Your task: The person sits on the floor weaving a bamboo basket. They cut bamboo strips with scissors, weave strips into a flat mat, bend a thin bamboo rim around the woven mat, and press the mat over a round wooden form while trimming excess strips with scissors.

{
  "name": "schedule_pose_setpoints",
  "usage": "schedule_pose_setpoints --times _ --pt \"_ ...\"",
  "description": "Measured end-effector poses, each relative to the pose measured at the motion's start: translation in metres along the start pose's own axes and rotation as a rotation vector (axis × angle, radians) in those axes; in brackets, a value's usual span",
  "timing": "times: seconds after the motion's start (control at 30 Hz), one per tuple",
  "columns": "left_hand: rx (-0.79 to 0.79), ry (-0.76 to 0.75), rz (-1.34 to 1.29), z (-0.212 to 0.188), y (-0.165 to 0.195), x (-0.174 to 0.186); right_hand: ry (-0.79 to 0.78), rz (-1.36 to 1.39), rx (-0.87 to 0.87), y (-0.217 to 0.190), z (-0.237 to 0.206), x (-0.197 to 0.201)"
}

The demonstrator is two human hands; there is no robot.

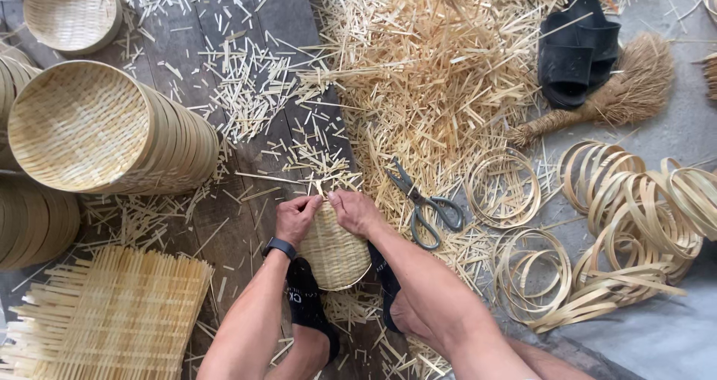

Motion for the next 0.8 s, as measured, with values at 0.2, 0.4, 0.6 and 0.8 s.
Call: schedule_pose_setpoints --times 0.2,0.4,0.6,0.8 --pt "0.109 -0.093 0.299 -0.049 0.012 -0.002 0.543 -0.118 0.253 -0.020 -0.080 0.041" --pt "0.157 -0.152 0.210 -0.121 0.080 0.009 0.076 -0.766 0.277 -0.021 -0.244 0.126" --pt "-0.507 0.182 0.550 -0.243 0.185 0.011 0.177 -0.677 -0.039 0.018 -0.432 0.204" --pt "-0.911 -0.044 0.976 -0.338 0.141 -0.087 0.108 -0.218 -0.156 0.133 -0.395 0.124"
Point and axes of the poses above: each hand's wrist, its own z-axis towards the middle knuckle, its own x-axis out of the back of the hand, y = z × x, the point moved 9 cm from there along z, towards the middle knuckle, and after that the axes turned 7 degrees about -z, right-handed, at the moved point
